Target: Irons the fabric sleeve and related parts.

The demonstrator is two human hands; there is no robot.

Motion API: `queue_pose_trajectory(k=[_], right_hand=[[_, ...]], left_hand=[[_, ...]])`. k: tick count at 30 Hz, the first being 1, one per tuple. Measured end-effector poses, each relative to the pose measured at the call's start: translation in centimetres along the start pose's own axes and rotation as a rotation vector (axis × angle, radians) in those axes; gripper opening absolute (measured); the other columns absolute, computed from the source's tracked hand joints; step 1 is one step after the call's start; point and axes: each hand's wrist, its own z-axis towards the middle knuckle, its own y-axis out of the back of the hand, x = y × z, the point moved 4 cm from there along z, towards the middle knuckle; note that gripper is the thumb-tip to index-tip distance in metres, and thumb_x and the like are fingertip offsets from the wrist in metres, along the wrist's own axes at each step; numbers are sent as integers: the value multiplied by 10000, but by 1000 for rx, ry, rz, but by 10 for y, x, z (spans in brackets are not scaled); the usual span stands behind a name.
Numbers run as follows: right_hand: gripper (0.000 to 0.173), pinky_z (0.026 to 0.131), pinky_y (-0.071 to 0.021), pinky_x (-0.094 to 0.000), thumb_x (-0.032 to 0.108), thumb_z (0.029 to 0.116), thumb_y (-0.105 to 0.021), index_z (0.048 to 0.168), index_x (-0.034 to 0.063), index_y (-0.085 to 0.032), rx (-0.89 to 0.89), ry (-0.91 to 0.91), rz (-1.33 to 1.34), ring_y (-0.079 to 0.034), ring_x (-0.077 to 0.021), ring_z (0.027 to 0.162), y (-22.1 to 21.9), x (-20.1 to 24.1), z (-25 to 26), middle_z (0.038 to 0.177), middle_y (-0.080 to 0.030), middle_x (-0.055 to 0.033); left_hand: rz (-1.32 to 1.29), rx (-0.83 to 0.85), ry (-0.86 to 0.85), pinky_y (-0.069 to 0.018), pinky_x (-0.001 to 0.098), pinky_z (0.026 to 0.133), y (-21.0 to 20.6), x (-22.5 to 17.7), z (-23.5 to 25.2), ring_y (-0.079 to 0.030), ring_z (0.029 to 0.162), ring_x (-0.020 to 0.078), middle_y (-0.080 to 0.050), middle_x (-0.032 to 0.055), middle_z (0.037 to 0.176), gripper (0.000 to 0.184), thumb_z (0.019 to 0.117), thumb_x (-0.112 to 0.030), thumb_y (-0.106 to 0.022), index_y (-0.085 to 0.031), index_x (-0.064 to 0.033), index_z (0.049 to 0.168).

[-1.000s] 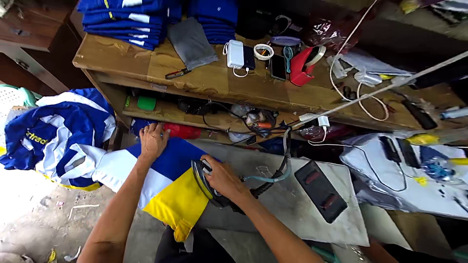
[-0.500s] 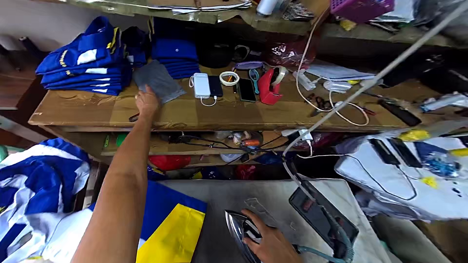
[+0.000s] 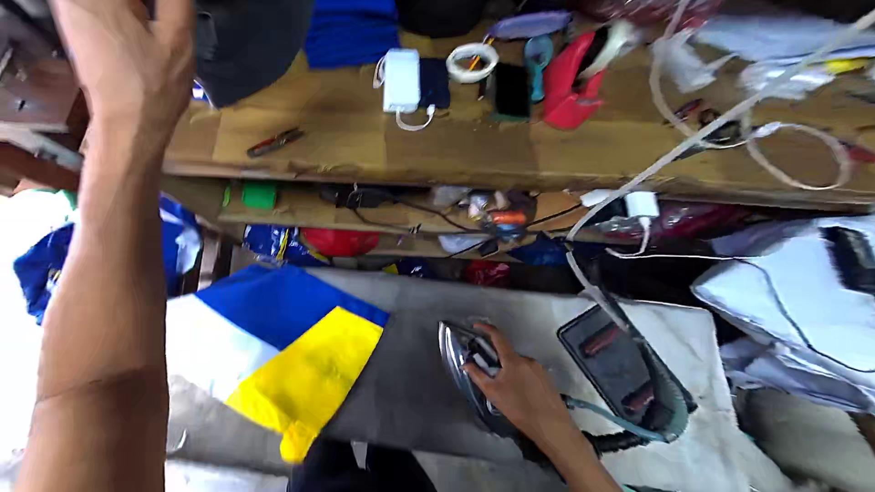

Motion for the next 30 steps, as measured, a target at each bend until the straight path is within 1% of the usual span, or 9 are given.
queue_pose_trajectory(k=[5,8,11,14,16,19,22,24,30], right_hand=[[734,685,-535,-649,382,864,-775,1521,232,-483,74,28,-42,-701,-457,761,7,2,8,888,-727,-222],[703,709,-532,-672,331,875,-778,1509,216,-498,66,51,-24,-702,-478,795,9,4,11,935,-729,-242],[645,739,-531,-672,300,908,-760,1495,195,-512,84,91,-22,-702,-481,829,9,3,16,963,-725,-252],[619,785,-540,-654,302,922,-750,1486,190,-521,150,182,-20,-711,-454,876,6,18,19,1025,-728,-236],[646,801,-556,-633,420,926,-738,1489,190,-522,196,294,-21,-718,-419,890,5,41,19,1048,-733,-212],[660,741,-570,-582,614,962,-594,1461,185,-535,259,469,-27,-718,-353,834,-3,97,25,962,-732,-161],[556,781,-558,-574,576,1040,-454,1440,197,-531,365,549,-99,-711,-358,899,-19,160,41,1003,-718,-161],[543,816,-547,-585,560,1049,-429,1433,192,-536,373,576,-158,-706,-372,957,-35,195,50,1041,-715,-171],[501,768,-552,-602,528,1022,-560,1333,138,-600,218,554,-126,-705,-380,883,-44,235,87,951,-710,-178]], left_hand=[[156,41,-136,-531,563,824,68,39,-193,-653,947,404,-642,284,1073,346,1070,-217,-465,-600,63,1219],[109,286,88,-567,547,807,47,103,-313,-689,914,362,-692,233,1022,314,1028,-196,-504,-694,39,1114],[-38,640,372,-568,536,865,9,150,-394,-681,967,341,-662,232,1109,261,1004,-146,-560,-700,17,1153],[-62,798,388,-490,586,986,18,150,-394,-606,1159,398,-628,222,1259,285,885,-184,-662,-746,-51,1122],[-55,776,426,-411,675,1048,24,142,-381,-515,1290,486,-570,249,1400,458,881,-394,-700,-731,-58,1192],[-31,577,588,-379,709,1079,-4,126,-369,-437,1382,516,-459,291,1516,951,822,-716,-678,-509,-56,1486],[170,546,561,-228,738,1159,-59,101,-394,-215,1513,540,-219,328,1644,1191,738,-884,-585,-308,-139,1624],[322,466,456,-173,747,1164,-77,96,-415,-198,1509,565,-202,359,1636,1127,761,-835,-570,-320,-154,1623],[312,419,360,-297,723,1093,-63,116,-416,-345,1465,505,-359,251,1614,771,821,-523,-646,-493,-269,1533]])
